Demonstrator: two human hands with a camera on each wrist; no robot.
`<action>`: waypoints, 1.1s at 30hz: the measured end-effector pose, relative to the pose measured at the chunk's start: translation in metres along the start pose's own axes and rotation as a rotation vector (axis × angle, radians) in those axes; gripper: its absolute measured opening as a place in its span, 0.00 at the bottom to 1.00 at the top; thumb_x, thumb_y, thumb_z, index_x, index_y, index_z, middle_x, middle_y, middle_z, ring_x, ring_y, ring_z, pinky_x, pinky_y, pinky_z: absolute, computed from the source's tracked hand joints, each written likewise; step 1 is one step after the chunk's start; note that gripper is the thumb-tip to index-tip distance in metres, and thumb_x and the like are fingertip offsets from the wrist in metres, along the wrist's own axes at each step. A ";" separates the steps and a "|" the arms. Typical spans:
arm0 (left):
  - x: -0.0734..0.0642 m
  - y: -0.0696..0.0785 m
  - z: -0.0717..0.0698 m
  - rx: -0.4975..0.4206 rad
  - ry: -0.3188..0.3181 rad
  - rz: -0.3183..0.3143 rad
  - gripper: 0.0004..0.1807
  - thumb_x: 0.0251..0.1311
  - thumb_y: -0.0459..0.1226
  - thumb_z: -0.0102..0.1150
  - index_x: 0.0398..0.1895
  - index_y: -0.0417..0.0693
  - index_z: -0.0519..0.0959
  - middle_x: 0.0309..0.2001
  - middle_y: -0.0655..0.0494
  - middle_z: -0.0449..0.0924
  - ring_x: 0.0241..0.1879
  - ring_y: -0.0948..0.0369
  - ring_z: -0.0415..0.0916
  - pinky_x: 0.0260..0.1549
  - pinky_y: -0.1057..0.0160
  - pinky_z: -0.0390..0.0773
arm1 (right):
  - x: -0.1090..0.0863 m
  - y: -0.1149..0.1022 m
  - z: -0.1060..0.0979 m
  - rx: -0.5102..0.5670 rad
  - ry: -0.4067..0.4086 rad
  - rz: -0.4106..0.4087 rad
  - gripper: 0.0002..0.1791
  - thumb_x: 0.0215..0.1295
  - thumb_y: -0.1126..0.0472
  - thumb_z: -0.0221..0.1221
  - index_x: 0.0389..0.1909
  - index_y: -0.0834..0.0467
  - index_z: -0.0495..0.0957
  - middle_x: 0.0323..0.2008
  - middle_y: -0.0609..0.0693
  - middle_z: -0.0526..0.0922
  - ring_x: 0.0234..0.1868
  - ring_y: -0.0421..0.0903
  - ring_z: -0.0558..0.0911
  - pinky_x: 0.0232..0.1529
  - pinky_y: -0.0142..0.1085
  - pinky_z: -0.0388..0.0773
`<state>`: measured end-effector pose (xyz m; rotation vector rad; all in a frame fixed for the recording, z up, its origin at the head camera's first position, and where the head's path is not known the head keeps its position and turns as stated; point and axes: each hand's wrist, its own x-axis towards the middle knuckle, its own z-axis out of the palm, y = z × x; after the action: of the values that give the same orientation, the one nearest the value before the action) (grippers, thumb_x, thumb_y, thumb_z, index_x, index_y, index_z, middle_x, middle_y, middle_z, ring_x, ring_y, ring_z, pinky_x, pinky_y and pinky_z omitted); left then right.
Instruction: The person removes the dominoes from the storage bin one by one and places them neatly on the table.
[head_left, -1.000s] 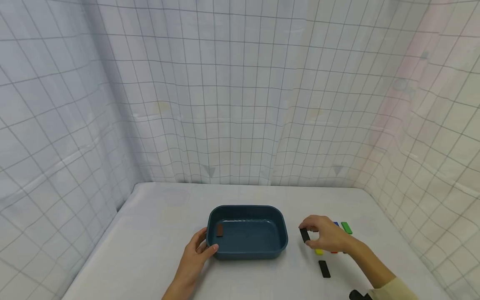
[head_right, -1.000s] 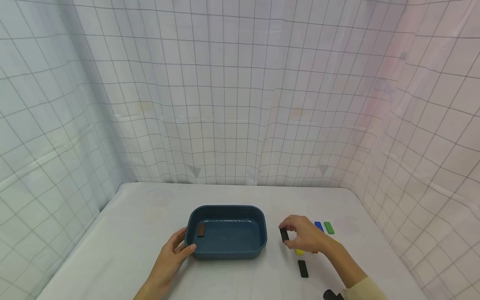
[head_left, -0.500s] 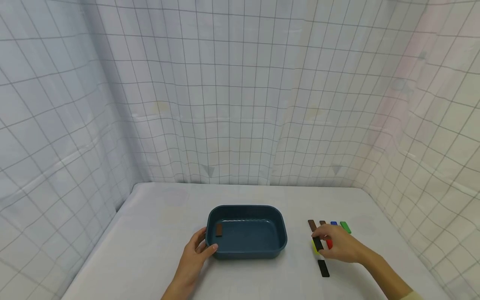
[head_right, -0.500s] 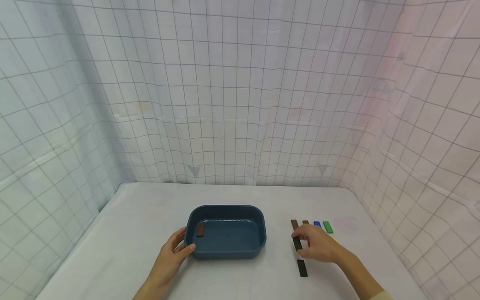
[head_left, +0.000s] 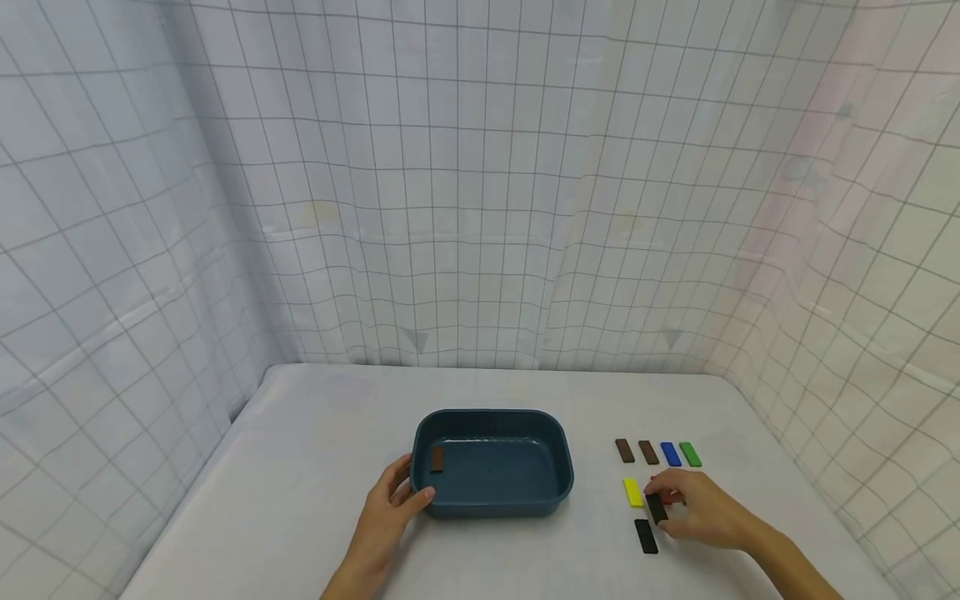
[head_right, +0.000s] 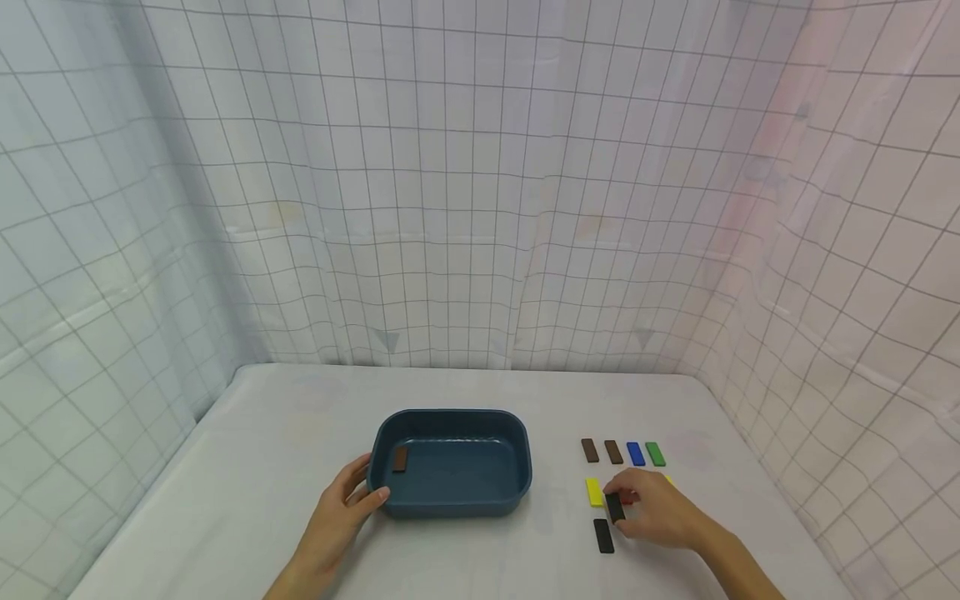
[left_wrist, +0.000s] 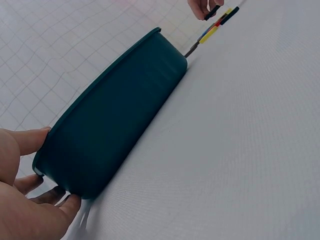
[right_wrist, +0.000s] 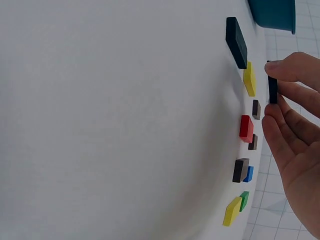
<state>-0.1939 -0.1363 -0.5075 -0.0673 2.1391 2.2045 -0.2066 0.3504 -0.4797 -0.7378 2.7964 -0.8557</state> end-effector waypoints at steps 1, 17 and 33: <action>0.000 0.000 0.000 0.001 0.001 0.001 0.42 0.67 0.36 0.68 0.80 0.41 0.57 0.77 0.34 0.56 0.75 0.35 0.55 0.67 0.40 0.66 | -0.001 0.001 0.001 0.002 0.001 -0.001 0.21 0.54 0.61 0.75 0.49 0.58 0.82 0.48 0.45 0.81 0.43 0.40 0.79 0.48 0.38 0.84; -0.001 0.002 0.000 0.004 0.014 -0.017 0.42 0.67 0.36 0.69 0.79 0.42 0.58 0.77 0.36 0.56 0.75 0.36 0.55 0.68 0.40 0.66 | -0.020 0.017 0.010 0.015 -0.034 0.128 0.22 0.54 0.61 0.75 0.50 0.59 0.83 0.46 0.46 0.83 0.44 0.44 0.81 0.50 0.47 0.84; 0.000 0.000 -0.001 0.006 0.000 -0.012 0.43 0.68 0.36 0.68 0.80 0.40 0.55 0.78 0.34 0.54 0.75 0.35 0.53 0.67 0.41 0.67 | -0.025 0.019 0.009 0.011 -0.059 0.118 0.22 0.54 0.58 0.76 0.50 0.55 0.81 0.46 0.43 0.80 0.43 0.40 0.76 0.51 0.44 0.84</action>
<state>-0.1944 -0.1376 -0.5076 -0.0800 2.1397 2.1918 -0.1906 0.3723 -0.4984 -0.5805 2.7487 -0.8144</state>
